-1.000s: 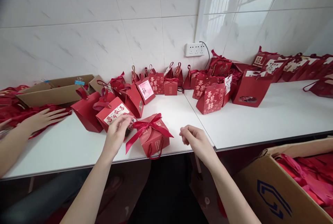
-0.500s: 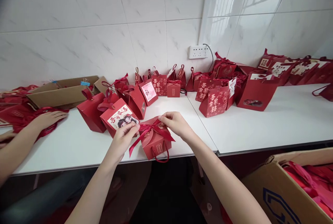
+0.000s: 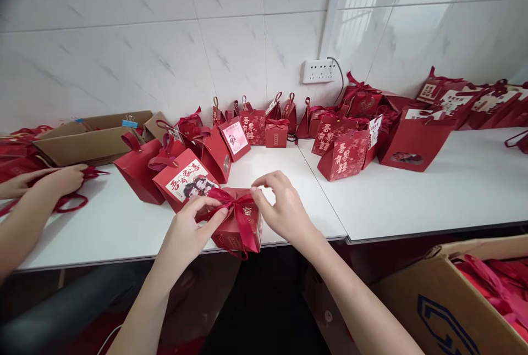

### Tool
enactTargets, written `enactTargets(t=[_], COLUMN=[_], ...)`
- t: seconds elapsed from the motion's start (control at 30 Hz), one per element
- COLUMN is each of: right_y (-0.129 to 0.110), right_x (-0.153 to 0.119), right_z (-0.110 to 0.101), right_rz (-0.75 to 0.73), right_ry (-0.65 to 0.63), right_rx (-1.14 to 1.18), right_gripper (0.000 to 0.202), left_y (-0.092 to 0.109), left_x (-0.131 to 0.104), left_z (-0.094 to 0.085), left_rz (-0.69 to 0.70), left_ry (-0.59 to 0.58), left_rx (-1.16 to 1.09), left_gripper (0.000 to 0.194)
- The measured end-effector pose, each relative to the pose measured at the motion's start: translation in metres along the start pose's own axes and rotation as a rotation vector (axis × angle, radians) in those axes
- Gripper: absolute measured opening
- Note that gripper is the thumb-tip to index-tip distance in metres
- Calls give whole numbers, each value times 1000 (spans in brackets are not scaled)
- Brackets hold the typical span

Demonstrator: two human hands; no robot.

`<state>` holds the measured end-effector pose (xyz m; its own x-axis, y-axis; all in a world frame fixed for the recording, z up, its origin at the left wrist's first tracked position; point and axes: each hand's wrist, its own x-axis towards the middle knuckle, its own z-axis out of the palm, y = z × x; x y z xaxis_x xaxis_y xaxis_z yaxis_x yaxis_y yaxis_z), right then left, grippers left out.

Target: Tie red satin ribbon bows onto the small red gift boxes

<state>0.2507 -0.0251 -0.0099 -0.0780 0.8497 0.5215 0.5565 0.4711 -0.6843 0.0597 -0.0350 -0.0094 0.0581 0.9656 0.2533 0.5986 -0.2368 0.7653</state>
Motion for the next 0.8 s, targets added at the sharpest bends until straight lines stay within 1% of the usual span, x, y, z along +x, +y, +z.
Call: enactTargets(t=[0.07,0.13,0.17,0.23,0.3,0.37,0.43,0.5,0.57,0.6,0.67,0.7,0.73,0.77,0.8], right_y=[-7,-11,-12,-11,-8,-4,-2,-1,0,1,3,3,4,4,4], right_x=[-2,-2,-2,-1,-2,-3,-4,-4,-4,-4,-5,-5,-5,-6,-6], right_z=[-1,-1,0,3,5,7,8,9,10,10,9,8,6,3,1], right_rz=[-181,-270,-284,-275,-254,-249,-243,-232,-224,-226,-217,-192,-150,-90,-19], right_ry=[-82,-211,-267,-340,-373,-385,-380,-371,-361,-358,-314,-263,-193,-113,-37], right_rx=[-41,-69,-80,-94,-106,-107,-98,-79,-57,-39,16,48,76,93,95], right_gripper=[20,26,28,31,33,33,33,32,32,31,33,34,35,34,32], left_y=[3,8,10,14,17,18,17,15,11,7,-2,-8,-12,-16,-18], left_x=[0,2,3,3,1,-7,-19,-34,-46,-51,-54,-52,-49,-44,-38], left_z=[-3,-7,-9,-14,-18,-18,-13,-5,1,1,-6,-13,-22,-31,-40], left_rz=[1,-48,-95,-217,-323,-397,-469,-540,-567,-561,-506,-472,-442,-424,-424], left_ry=[-25,-78,-123,-238,-351,-436,-506,-572,-650,-707,-845,-893,-911,-874,-787], left_rx=[39,30,3,-94,-227,-347,-420,-444,-431,-405,-295,-220,-144,-83,-50], left_gripper=[19,25,29,36,39,40,39,40,40,40,37,35,34,34,36])
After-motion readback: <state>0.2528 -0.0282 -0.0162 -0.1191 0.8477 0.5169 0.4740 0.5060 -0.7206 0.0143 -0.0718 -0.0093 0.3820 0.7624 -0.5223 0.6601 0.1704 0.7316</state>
